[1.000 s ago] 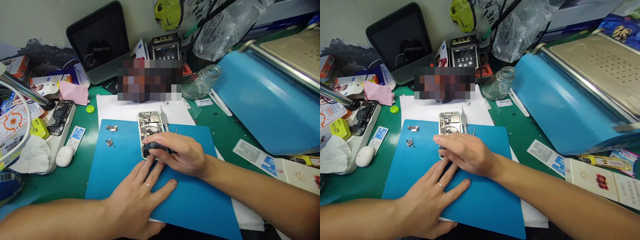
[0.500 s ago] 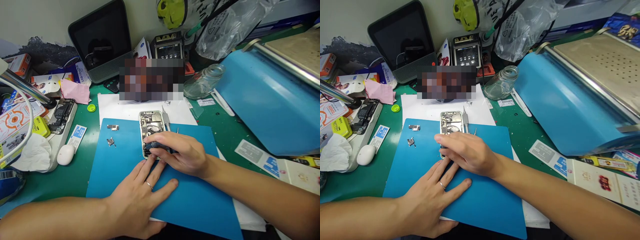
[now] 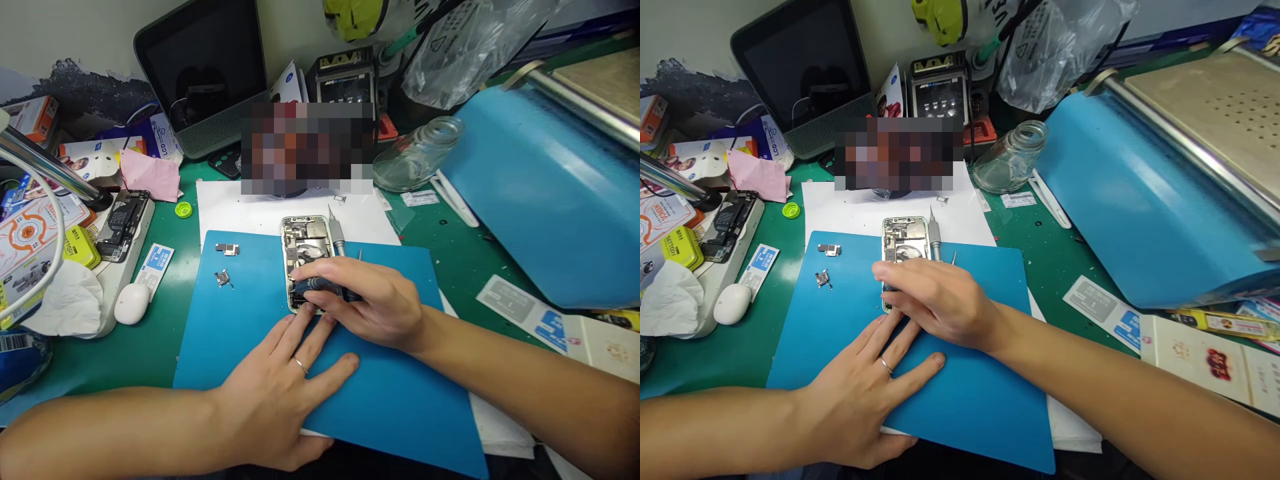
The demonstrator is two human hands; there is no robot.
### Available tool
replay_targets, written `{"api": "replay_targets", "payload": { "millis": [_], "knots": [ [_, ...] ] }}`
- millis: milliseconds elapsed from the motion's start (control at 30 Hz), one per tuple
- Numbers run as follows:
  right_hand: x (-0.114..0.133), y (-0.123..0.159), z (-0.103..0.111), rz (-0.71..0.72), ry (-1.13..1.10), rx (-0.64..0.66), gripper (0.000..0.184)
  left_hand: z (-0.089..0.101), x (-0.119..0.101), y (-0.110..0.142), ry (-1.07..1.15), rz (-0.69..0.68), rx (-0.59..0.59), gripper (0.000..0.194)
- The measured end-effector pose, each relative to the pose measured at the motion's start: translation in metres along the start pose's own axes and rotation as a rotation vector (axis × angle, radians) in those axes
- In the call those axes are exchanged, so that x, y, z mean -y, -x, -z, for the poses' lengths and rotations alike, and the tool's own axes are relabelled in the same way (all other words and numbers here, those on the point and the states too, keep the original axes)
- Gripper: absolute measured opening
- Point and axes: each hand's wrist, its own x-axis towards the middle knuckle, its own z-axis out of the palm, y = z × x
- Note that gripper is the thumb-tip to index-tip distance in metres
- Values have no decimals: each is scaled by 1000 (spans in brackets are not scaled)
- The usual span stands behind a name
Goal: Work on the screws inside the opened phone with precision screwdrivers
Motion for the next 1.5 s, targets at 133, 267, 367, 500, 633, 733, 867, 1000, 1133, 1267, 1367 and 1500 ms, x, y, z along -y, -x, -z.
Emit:
{"api": "replay_targets", "payload": {
  "millis": [133, 267, 367, 500, 633, 733, 867, 1000, 1133, 1267, 1367, 1500],
  "knots": [
    [1, 0, 0, -3, -2, 9, 72, 0, 1, 0, 5, -1, 11, 95],
    [1, -1, 1, -6, 0, 20, 74, -1, 1, 0, 2, -4, 9, 95],
    [1, -1, 1, 0, 3, 22, 75, -1, 0, 0, -1, -5, 0, 96],
    [1, 0, 2, 1, 4, 13, 74, -2, 0, 1, -10, -7, -4, 96],
    [2, 0, 1, -8, 2, 9, 73, -1, 1, 0, -10, -7, 0, 95],
    [1, -1, 0, -4, -12, 15, 70, -1, 1, 0, -12, -6, 4, 95],
    [1, -1, -2, -10, -39, 31, 62, -2, 0, 0, -20, -5, 3, 96],
    [1, -1, -2, -12, -40, 33, 59, -2, 0, 0, -34, -2, 1, 94],
    [2, -3, -2, 35, -17, 48, 60, 0, 0, 0, -36, -9, 9, 92],
    [3, -5, -1, 35, 28, 51, 58, -1, 0, 0, -45, -11, -7, 94],
    [4, -5, -1, 28, 27, 46, 56, 0, 0, 0, -54, -7, -7, 93],
    [3, -4, -1, 38, 21, 43, 53, 2, 0, 0, -52, -14, 7, 88]
  ]
}}
